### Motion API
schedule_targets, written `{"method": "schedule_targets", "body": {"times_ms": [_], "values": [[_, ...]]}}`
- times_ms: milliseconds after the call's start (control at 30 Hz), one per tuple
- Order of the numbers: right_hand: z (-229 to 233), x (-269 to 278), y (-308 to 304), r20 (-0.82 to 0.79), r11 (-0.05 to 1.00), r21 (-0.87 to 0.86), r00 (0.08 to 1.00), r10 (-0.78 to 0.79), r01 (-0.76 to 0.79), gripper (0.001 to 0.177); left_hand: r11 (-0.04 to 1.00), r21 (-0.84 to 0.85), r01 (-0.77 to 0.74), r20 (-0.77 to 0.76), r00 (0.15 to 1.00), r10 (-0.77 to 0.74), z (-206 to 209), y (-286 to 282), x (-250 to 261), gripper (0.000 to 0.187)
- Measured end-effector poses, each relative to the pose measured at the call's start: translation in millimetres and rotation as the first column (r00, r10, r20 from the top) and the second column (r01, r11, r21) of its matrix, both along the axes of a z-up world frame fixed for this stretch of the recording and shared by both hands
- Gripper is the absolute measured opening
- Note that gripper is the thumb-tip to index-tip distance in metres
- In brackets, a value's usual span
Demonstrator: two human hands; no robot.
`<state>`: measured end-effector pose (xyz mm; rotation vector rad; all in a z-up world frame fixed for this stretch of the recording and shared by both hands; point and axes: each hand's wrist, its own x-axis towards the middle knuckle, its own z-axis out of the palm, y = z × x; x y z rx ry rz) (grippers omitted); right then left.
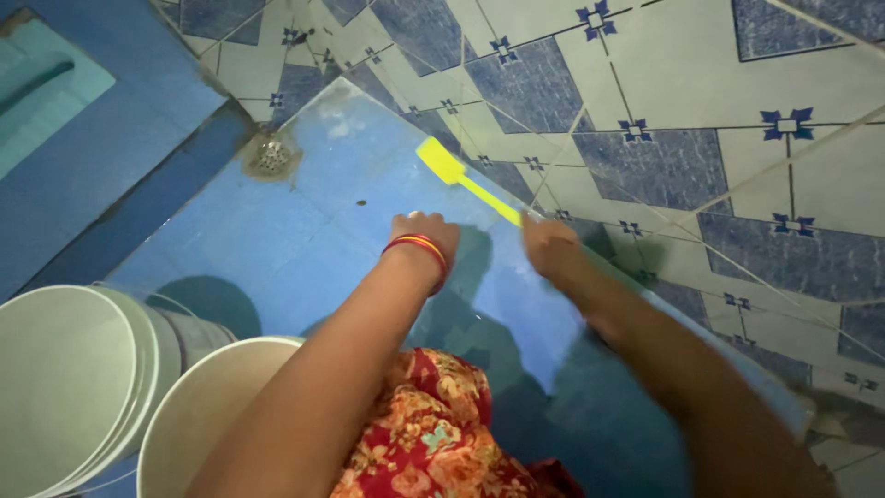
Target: The person scrubs a blue tiled bathroom floor using a yellow brush and soapy water from a red mug. They repeatedly scoop water from a white bucket, pour it onto the floor, and scrub the area around a squat toilet and drain.
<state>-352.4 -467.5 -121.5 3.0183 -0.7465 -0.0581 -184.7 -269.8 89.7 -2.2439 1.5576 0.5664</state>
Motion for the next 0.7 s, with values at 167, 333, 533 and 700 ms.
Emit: {"method": "schedule_targets", "body": {"times_ms": [167,333,533,700], "values": [[93.2,-118.5,20.2,-0.558,0.882,0.121,0.766,-0.318,0.454,0.037,0.999,-0.023,0.024,0.0,1.0,-0.024,-21.4,8.5,-0.8,0.034],[145.8,-147.7,15.1,-0.669,0.921,0.015,0.689,-0.28,0.389,0.045,0.996,0.071,0.05,0.127,0.99,-0.058,-29.9,21.7,15.8,0.046],[36.1,1.9,-9.1,-0.215,0.95,0.145,0.946,-0.242,0.276,0.029,1.0,0.013,0.005,0.079,0.997,-0.006,-31.3,28.5,21.9,0.04],[-35.8,168.7,26.6,-0.091,0.929,0.285,0.971,-0.219,0.236,0.031,0.999,0.034,0.01,0.119,0.993,-0.014,-29.1,25.4,27.5,0.043]]}}
